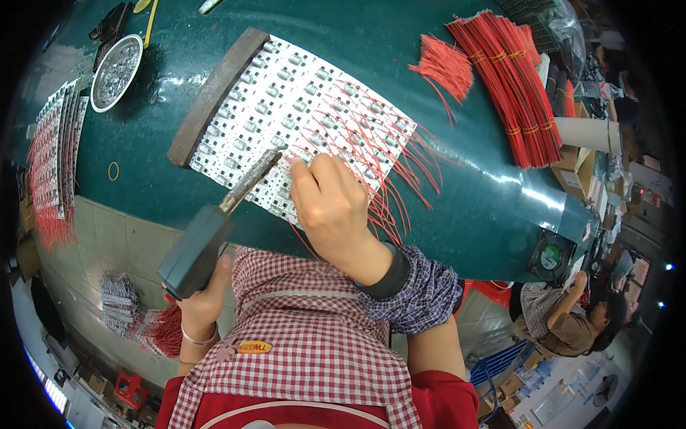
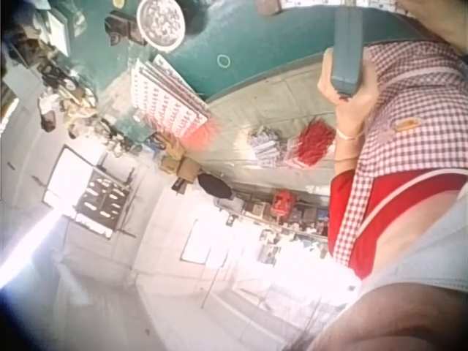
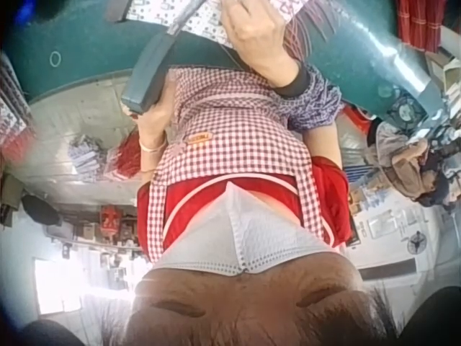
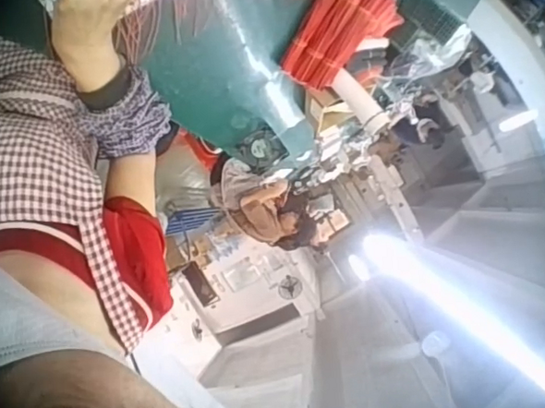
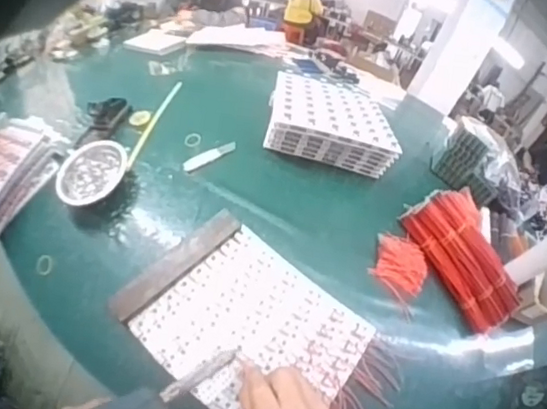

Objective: The person solders red wires onto a small printed circuit board using a soldering iron and solder.

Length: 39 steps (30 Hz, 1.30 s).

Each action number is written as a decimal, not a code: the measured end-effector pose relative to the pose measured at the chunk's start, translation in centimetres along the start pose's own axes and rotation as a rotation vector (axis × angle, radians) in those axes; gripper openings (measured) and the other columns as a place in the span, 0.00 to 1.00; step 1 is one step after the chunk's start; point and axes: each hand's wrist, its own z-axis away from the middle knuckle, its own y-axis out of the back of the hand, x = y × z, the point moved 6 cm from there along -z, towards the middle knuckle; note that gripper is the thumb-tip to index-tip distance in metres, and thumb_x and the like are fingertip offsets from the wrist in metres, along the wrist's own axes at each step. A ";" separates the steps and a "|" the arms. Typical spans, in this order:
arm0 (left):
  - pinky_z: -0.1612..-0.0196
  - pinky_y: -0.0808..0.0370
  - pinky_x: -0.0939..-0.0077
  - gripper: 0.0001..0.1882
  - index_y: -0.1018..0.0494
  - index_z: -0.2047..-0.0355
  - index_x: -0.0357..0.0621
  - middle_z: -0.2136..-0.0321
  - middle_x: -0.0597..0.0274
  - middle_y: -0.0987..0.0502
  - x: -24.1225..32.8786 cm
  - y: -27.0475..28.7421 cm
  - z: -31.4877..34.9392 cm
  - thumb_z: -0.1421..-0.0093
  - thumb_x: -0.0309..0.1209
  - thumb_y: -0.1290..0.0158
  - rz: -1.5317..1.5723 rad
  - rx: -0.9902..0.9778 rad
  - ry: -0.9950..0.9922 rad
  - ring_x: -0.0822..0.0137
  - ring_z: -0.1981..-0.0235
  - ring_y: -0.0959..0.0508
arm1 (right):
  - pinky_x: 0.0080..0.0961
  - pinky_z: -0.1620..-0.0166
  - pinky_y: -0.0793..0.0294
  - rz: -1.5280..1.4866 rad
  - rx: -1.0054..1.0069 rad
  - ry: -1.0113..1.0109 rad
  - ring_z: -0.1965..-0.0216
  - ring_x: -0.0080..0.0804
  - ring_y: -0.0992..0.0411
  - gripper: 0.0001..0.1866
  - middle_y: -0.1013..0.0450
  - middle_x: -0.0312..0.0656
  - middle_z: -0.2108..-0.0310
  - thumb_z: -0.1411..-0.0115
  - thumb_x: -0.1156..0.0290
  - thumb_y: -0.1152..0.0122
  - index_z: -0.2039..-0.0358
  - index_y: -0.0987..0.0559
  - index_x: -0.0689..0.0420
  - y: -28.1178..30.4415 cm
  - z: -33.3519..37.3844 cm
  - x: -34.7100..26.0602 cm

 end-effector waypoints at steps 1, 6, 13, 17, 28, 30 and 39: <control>0.68 0.23 0.76 0.12 0.20 0.63 0.30 0.67 0.52 0.19 -0.2 0.1 0.2 0.50 0.16 0.39 0.025 0.002 0.036 0.64 0.73 0.18 | 0.32 0.75 0.32 0.005 0.003 0.001 0.78 0.34 0.31 0.13 0.35 0.40 0.77 0.52 0.84 0.28 0.64 0.17 0.63 0.0 0.0 0.0; 0.63 0.20 0.75 0.14 0.19 0.60 0.29 0.64 0.48 0.17 -0.5 0.4 0.9 0.50 0.16 0.37 0.034 0.015 0.065 0.61 0.68 0.16 | 0.34 0.74 0.31 -0.005 -0.017 0.025 0.74 0.36 0.32 0.10 0.39 0.41 0.75 0.48 0.82 0.33 0.63 0.20 0.65 -0.1 0.1 -0.1; 0.65 0.20 0.76 0.15 0.19 0.60 0.29 0.64 0.49 0.17 -0.7 0.5 1.0 0.49 0.17 0.37 0.062 0.048 0.046 0.64 0.69 0.16 | 0.32 0.73 0.30 -0.069 -0.034 -0.035 0.75 0.35 0.29 0.14 0.32 0.40 0.75 0.51 0.85 0.28 0.62 0.16 0.61 2.1 0.5 0.3; 0.67 0.21 0.77 0.14 0.19 0.60 0.29 0.65 0.51 0.17 -1.0 0.8 1.2 0.50 0.17 0.36 0.095 0.091 0.057 0.66 0.71 0.17 | 0.31 0.73 0.30 -0.091 -0.168 -0.056 0.73 0.35 0.29 0.13 0.32 0.40 0.74 0.49 0.84 0.31 0.60 0.17 0.63 5.7 0.7 -0.7; 0.69 0.22 0.78 0.13 0.19 0.62 0.30 0.66 0.52 0.18 -0.8 1.0 1.5 0.50 0.15 0.37 0.105 0.098 0.050 0.67 0.72 0.18 | 0.32 0.73 0.31 -0.234 -0.060 0.006 0.74 0.35 0.30 0.14 0.33 0.40 0.74 0.49 0.84 0.30 0.61 0.17 0.61 1.0 -0.1 0.5; 0.68 0.22 0.77 0.13 0.19 0.62 0.29 0.66 0.51 0.18 -0.8 0.9 1.7 0.50 0.15 0.37 0.086 0.077 0.040 0.66 0.72 0.18 | 0.32 0.73 0.30 -0.234 -0.052 -0.015 0.74 0.35 0.30 0.12 0.33 0.40 0.74 0.49 0.84 0.30 0.62 0.17 0.61 0.5 0.1 0.8; 0.67 0.22 0.75 0.13 0.20 0.62 0.30 0.65 0.50 0.18 -0.8 0.6 1.7 0.51 0.16 0.37 0.014 -0.001 0.059 0.62 0.72 0.17 | 0.33 0.73 0.29 -0.204 -0.087 -0.025 0.74 0.36 0.29 0.11 0.33 0.40 0.74 0.47 0.83 0.31 0.63 0.18 0.62 0.2 0.2 0.8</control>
